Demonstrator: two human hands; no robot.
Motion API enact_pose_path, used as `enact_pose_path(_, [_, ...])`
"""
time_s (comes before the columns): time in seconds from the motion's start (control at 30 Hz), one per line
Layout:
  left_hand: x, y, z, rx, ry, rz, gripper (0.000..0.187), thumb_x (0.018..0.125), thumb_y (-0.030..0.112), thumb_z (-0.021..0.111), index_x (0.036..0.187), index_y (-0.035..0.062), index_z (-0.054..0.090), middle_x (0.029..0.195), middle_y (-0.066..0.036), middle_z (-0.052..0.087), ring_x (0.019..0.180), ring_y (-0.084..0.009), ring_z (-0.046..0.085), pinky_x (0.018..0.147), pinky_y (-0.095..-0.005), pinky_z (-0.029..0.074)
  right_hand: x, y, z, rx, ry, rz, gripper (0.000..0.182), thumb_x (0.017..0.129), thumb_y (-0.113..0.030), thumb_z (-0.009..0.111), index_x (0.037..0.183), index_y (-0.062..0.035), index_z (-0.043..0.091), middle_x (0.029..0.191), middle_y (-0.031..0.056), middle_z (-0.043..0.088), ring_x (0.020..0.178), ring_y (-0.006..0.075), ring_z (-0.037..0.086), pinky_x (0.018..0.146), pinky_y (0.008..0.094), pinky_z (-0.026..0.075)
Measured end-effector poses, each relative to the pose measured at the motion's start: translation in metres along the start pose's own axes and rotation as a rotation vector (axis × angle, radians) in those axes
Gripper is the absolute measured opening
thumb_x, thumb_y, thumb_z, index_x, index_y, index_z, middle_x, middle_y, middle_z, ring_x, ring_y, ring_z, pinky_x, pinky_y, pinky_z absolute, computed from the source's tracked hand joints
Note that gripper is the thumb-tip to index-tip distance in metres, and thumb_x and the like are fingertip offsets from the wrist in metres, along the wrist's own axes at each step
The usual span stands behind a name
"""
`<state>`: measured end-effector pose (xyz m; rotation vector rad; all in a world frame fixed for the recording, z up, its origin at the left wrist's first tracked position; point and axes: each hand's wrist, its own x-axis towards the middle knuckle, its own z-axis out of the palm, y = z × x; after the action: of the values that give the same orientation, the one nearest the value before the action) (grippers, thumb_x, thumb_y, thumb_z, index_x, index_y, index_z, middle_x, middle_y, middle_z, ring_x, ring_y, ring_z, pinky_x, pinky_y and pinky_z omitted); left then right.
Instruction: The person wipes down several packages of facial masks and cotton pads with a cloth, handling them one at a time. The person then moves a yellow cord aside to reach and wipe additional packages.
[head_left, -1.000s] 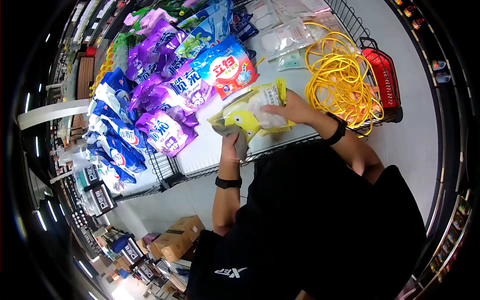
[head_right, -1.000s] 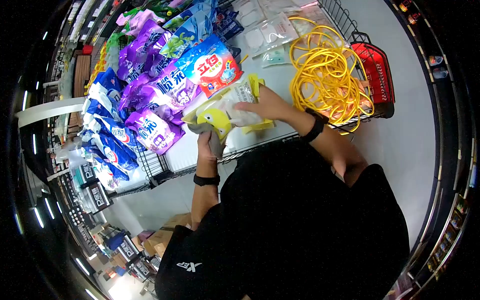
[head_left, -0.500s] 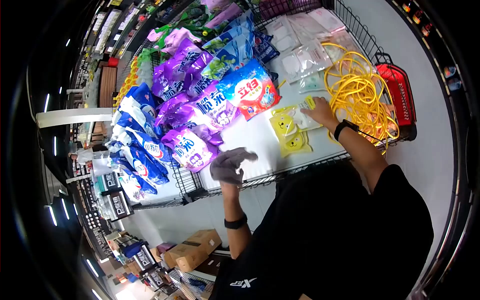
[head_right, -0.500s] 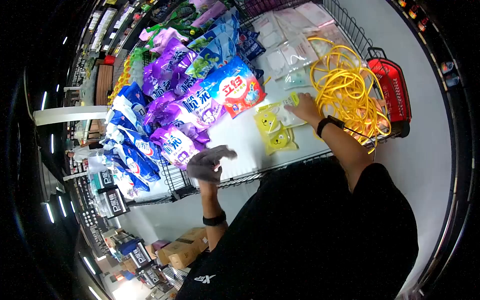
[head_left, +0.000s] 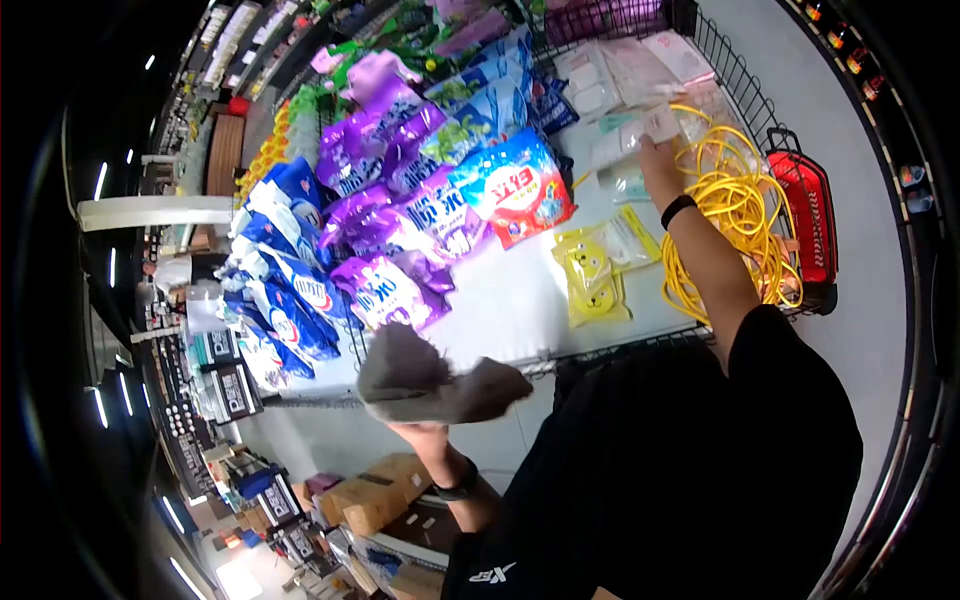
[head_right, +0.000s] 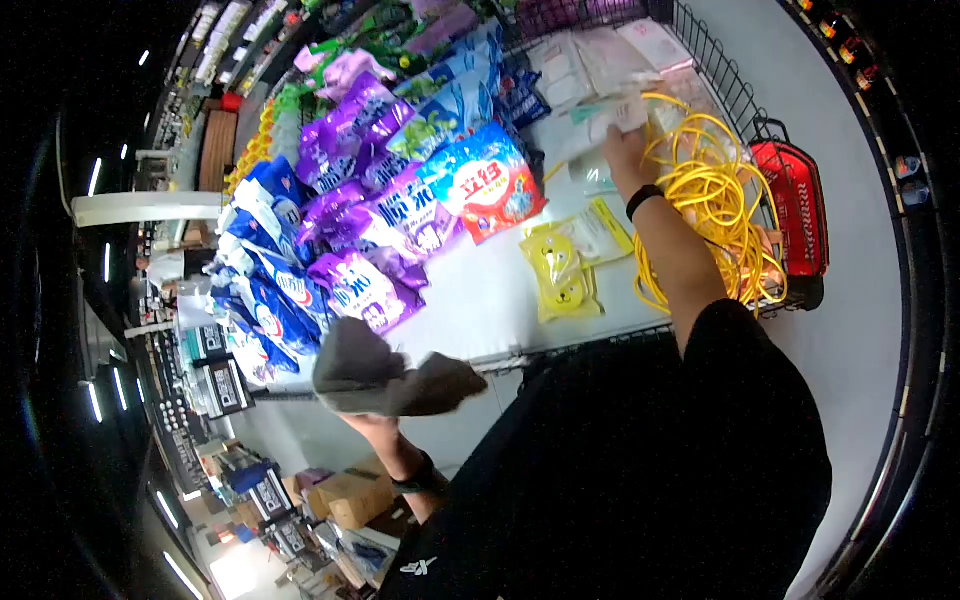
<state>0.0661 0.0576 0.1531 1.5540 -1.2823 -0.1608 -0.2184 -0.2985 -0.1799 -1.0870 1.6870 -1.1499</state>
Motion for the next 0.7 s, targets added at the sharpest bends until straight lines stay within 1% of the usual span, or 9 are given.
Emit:
enact_pose_path(0.03, [-0.003,0.004,0.002,-0.044,0.148,-0.04,0.054,0.065,0.008,0.078,0.115,-0.0081,0.064,0.088,-0.01,0.068,0.081,-0.0157,0.064,0.075,-0.0322,0.052,-0.01,-0.01,-0.004,0.084,-0.052,-0.023,0.05,0.088,-0.029,0.063,0.124,0.0052,0.058,0.107,0.0162,0.069,0.101,0.0256,0.066,0.091,0.0341,0.049])
enact_pose_path(0.1, [0.001,-0.001,-0.028,-0.071,-0.098,-0.137,0.068,0.07,0.008,0.077,0.132,-0.0068,0.053,0.118,-0.015,0.064,0.107,-0.0217,0.063,0.091,-0.0359,0.05,-0.028,-0.037,-0.016,0.062,-0.175,0.008,0.048,0.086,-0.02,0.062,0.127,0.0048,0.057,0.109,0.0133,0.068,0.099,0.0231,0.065,0.09,0.0323,0.049])
enact_pose_path(0.2, [-0.004,-0.007,-0.066,-0.044,-0.2,-0.14,0.062,0.074,0.002,0.069,0.133,-0.0064,0.053,0.126,-0.015,0.062,0.116,-0.0247,0.06,0.101,-0.0389,0.046,-0.094,-0.072,-0.034,0.507,-0.164,-0.144,0.039,0.083,-0.013,0.063,0.119,0.0011,0.063,0.099,0.0062,0.068,0.084,0.0143,0.062,0.078,0.0291,0.051])
enact_pose_path(0.27, [-0.013,-0.005,-0.07,-0.422,-0.095,-0.258,0.055,0.076,-0.002,0.064,0.13,-0.0065,0.055,0.124,-0.014,0.063,0.115,-0.0236,0.06,0.101,-0.0379,0.046,-0.144,-0.1,-0.054,0.541,-0.376,-0.09,0.042,0.082,-0.01,0.063,0.123,0.0014,0.061,0.104,0.0044,0.067,0.089,0.0137,0.062,0.081,0.029,0.051])
enact_pose_path(0.4, [-0.009,-0.015,-0.055,-0.052,-0.183,-0.037,0.041,0.081,-0.005,0.052,0.12,-0.0067,0.062,0.119,-0.012,0.066,0.11,-0.0205,0.061,0.098,-0.0342,0.047,-0.236,-0.162,-0.081,0.725,-0.691,-0.217,0.05,0.087,-0.004,0.058,0.136,0.0013,0.053,0.118,0.0062,0.065,0.1,0.0117,0.06,0.086,0.029,0.05])
enact_pose_path(0.5, [-0.005,-0.008,-0.012,-0.012,-0.101,0.072,0.041,0.078,0.0,0.067,0.119,-0.0046,0.063,0.114,-0.013,0.068,0.105,-0.0213,0.064,0.095,-0.0349,0.048,-0.285,-0.205,-0.092,0.831,-1.047,-0.178,0.056,0.09,-0.007,0.048,0.145,0.004,0.039,0.139,0.0171,0.055,0.126,0.0276,0.056,0.106,0.0393,0.045])
enact_pose_path(0.53, [-0.003,-0.004,0.006,-0.035,-0.097,0.084,0.044,0.079,0.003,0.067,0.121,-0.0042,0.06,0.117,-0.013,0.066,0.107,-0.0215,0.062,0.096,-0.0352,0.047,-0.29,-0.225,-0.093,0.785,-1.169,-0.456,0.064,0.093,-0.016,0.051,0.15,0.0027,0.03,0.147,0.0208,0.046,0.134,0.0298,0.049,0.112,0.0411,0.038])
enact_pose_path(0.6, [-0.009,0.005,0.038,-0.064,-0.16,0.108,0.049,0.08,0.008,0.068,0.126,-0.0034,0.054,0.122,-0.013,0.062,0.111,-0.0217,0.06,0.099,-0.0358,0.046,-0.3,-0.23,-0.062,0.707,-0.989,-1.181,0.074,0.089,-0.04,0.064,0.145,-0.003,0.033,0.152,0.024,0.035,0.143,0.0459,0.031,0.117,0.0592,0.019])
enact_pose_path(0.7, [-0.016,0.014,0.071,-0.107,-0.249,0.141,0.059,0.083,0.016,0.069,0.134,-0.0021,0.045,0.129,-0.013,0.056,0.118,-0.0221,0.056,0.103,-0.0368,0.043,-0.317,-0.251,-0.053,0.825,-0.846,-1.082,0.072,0.087,-0.051,0.069,0.135,-0.0079,0.036,0.149,0.0287,0.034,0.144,0.0452,0.028,0.117,0.0603,0.014])
